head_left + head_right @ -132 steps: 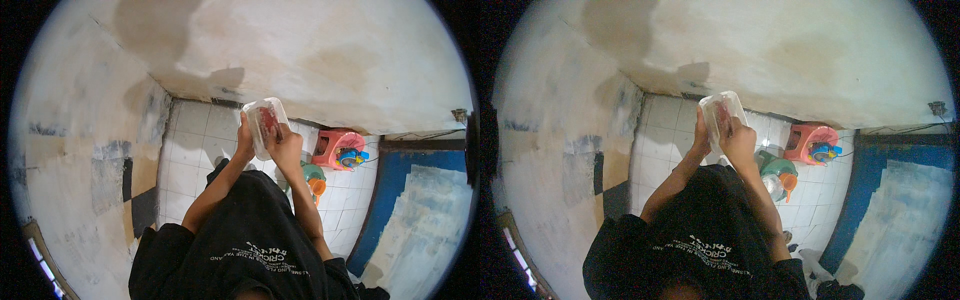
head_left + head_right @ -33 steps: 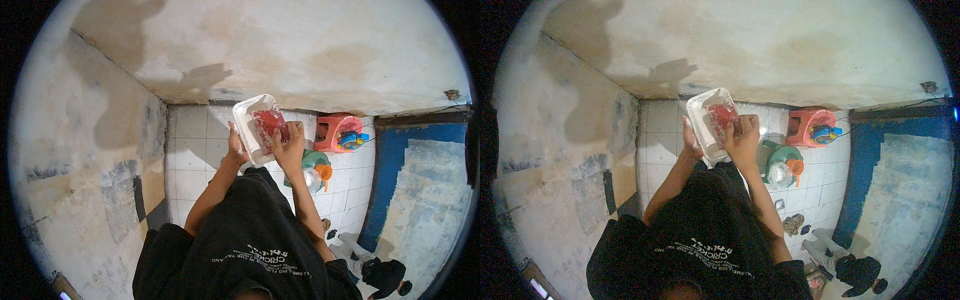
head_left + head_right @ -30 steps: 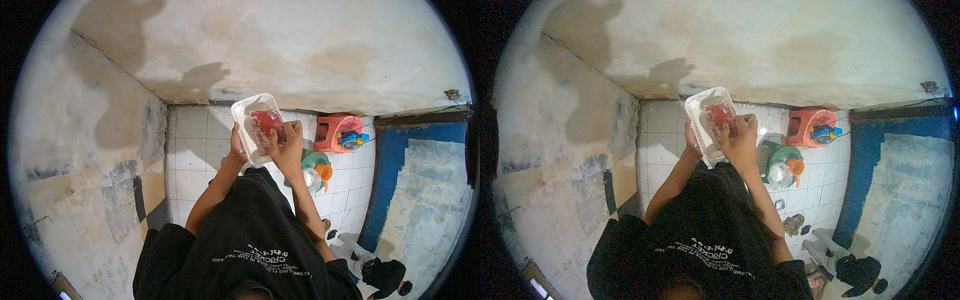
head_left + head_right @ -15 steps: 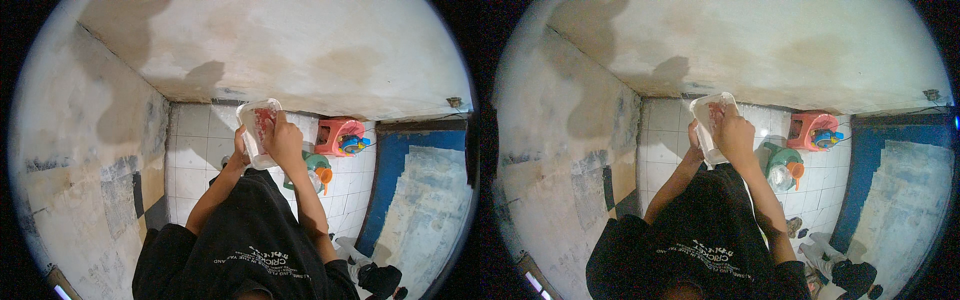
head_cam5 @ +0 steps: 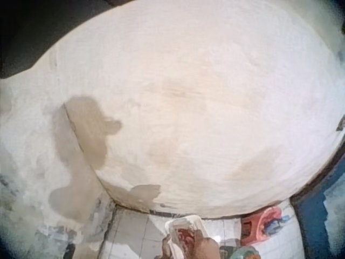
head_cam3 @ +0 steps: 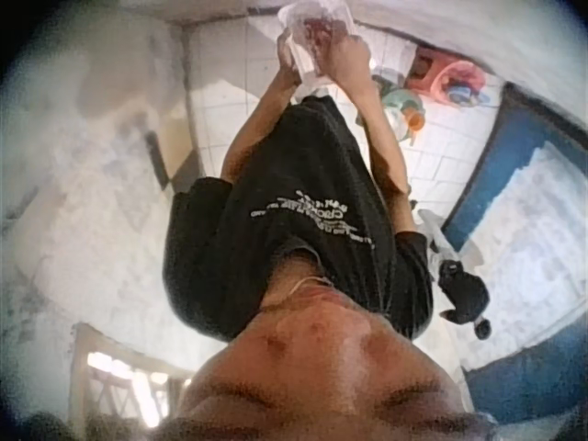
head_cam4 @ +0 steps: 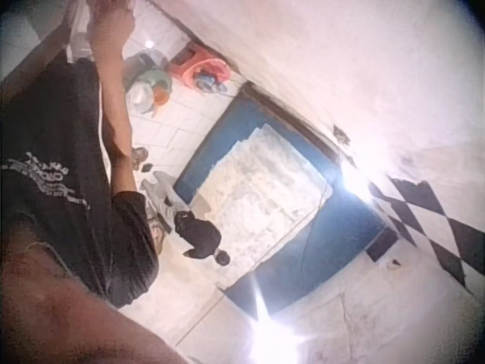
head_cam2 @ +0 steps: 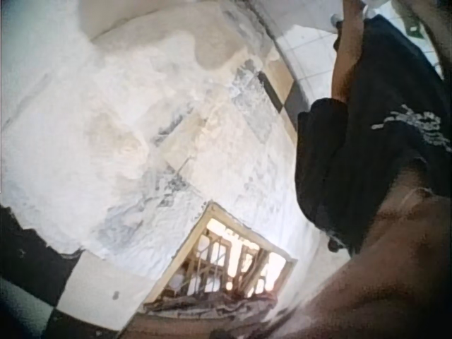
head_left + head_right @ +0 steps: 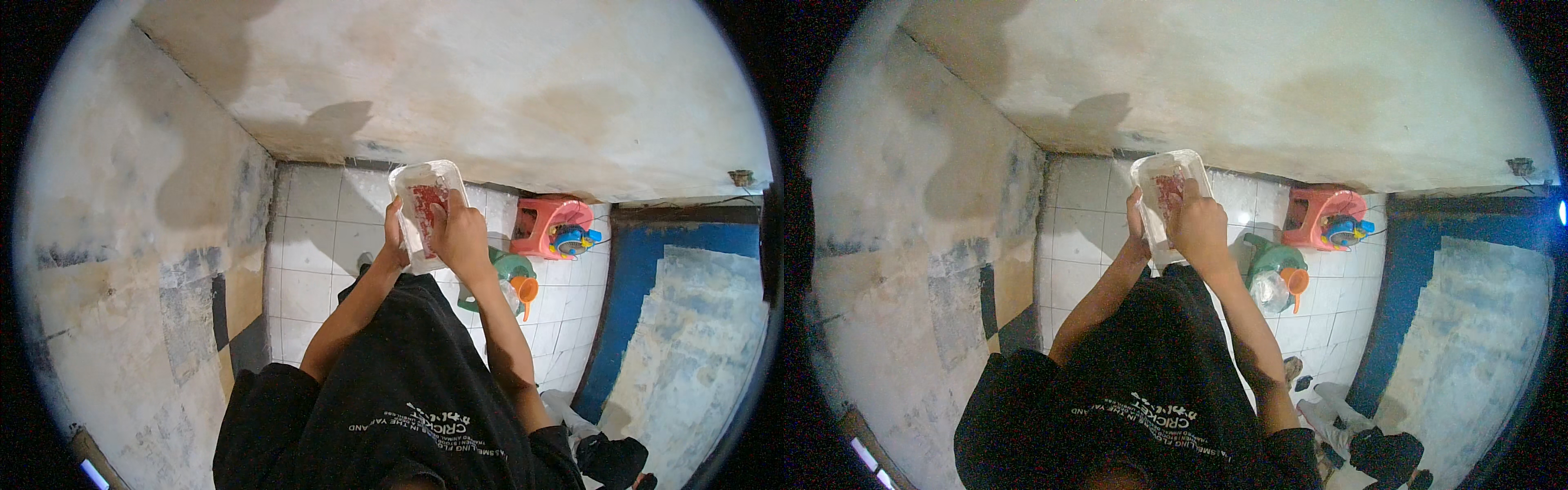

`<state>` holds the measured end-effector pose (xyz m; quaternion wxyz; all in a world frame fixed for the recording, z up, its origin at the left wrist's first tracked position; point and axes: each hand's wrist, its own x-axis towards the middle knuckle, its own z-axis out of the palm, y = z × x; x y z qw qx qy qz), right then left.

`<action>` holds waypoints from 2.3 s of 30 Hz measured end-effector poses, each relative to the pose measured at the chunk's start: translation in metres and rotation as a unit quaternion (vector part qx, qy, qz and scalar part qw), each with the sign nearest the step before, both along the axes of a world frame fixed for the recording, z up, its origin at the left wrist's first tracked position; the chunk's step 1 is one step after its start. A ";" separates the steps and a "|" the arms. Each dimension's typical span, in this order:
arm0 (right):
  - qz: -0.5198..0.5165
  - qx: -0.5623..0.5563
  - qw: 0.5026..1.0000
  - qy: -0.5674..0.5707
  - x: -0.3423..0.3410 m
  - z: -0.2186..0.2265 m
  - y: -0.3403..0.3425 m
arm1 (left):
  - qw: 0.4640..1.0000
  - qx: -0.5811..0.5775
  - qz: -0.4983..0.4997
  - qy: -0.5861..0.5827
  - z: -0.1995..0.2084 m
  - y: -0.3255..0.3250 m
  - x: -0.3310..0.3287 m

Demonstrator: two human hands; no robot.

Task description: The person uses a scraper to mix a white substance in a plastic container and applies it to a damaged wall surface.

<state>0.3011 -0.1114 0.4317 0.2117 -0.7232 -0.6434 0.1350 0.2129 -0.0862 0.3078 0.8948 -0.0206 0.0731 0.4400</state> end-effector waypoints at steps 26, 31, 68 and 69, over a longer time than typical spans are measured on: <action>0.020 0.066 0.997 0.038 0.008 0.009 -0.005 | 0.999 0.023 -0.031 -0.032 0.009 0.001 -0.003; 0.081 0.080 0.993 -0.037 0.038 0.042 0.004 | 1.000 0.004 -0.011 -0.015 0.030 0.001 -0.008; -0.037 0.133 0.987 0.088 -0.004 0.037 -0.032 | 0.990 0.010 -0.048 0.133 0.015 -0.023 0.006; -0.058 0.136 0.987 0.065 -0.004 0.042 -0.031 | 0.993 0.016 -0.039 0.106 0.009 -0.023 0.005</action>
